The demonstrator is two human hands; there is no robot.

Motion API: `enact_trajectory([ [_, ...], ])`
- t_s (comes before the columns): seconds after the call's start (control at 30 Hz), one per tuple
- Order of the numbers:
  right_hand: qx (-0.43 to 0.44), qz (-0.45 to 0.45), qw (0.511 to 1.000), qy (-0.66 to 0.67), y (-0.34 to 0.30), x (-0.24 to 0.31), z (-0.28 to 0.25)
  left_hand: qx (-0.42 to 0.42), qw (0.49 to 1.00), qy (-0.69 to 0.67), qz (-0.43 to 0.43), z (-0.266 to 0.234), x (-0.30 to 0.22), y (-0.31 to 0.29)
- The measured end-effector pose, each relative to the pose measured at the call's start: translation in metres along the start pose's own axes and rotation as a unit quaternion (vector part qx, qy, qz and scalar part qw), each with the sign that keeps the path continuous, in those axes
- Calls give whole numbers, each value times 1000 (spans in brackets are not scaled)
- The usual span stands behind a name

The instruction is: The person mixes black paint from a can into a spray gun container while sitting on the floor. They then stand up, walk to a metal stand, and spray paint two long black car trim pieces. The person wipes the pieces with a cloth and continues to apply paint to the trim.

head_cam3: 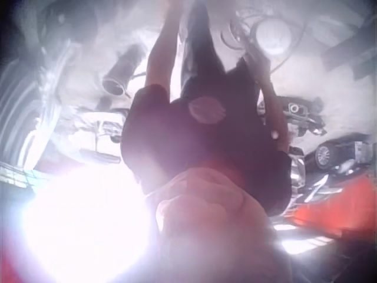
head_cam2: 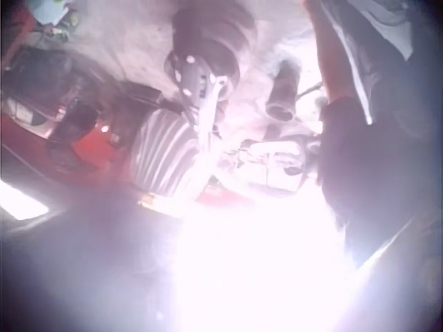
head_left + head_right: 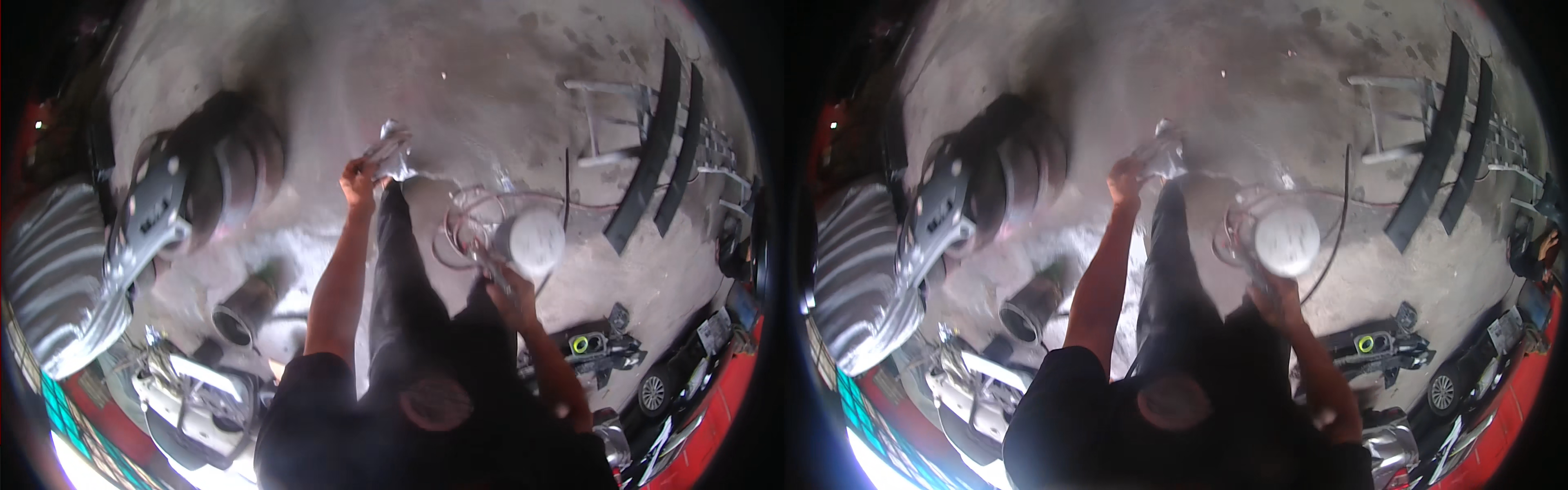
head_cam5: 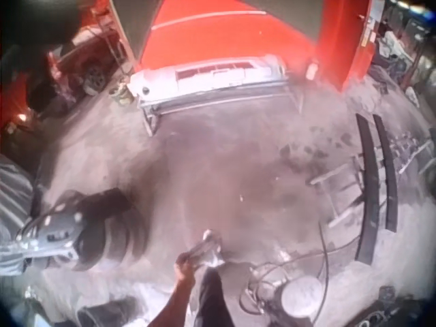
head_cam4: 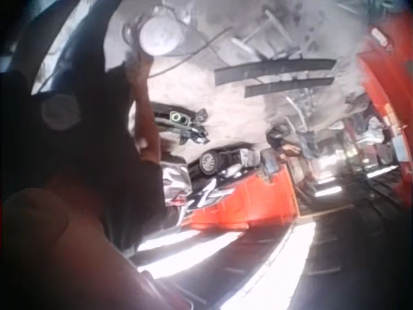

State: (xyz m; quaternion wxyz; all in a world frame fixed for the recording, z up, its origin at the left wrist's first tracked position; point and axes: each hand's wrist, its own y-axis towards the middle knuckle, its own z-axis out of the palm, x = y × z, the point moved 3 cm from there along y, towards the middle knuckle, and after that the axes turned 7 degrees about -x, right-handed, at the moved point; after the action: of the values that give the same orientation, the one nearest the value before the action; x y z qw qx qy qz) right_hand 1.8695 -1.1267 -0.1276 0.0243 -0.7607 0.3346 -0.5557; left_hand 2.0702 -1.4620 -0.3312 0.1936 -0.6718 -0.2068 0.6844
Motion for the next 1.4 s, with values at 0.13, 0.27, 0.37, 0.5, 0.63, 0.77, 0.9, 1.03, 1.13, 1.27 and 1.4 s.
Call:
enact_trajectory([
  [0.13,-40,102,994,7,62,-10,46,-10,996,-32,-85,58,54,135],
  [0.27,-48,174,980,79,110,-25,87,-38,993,-67,-89,102,53,230],
  [0.37,-46,181,976,111,131,-26,107,-19,990,-110,-81,121,52,289],
  [0.5,-14,167,985,47,149,-28,128,0,994,-108,-11,115,76,362],
  [0.63,2,50,992,-116,165,-35,139,12,976,-150,-155,96,102,389],
  [0.77,-1,101,995,4,167,-45,137,12,944,202,-260,-13,205,356],
  [0.9,1,125,992,19,159,-52,131,167,861,404,-259,-40,230,252],
  [1.03,-43,97,994,-6,150,-49,129,302,827,473,-36,-51,209,194],
  [1.13,-13,82,995,-54,158,-33,116,233,792,563,37,-54,211,239],
  [1.27,-22,93,995,-40,151,-58,113,110,758,626,145,-9,203,360],
  [1.4,-17,149,988,-45,144,-103,148,106,723,658,182,109,172,455],
])
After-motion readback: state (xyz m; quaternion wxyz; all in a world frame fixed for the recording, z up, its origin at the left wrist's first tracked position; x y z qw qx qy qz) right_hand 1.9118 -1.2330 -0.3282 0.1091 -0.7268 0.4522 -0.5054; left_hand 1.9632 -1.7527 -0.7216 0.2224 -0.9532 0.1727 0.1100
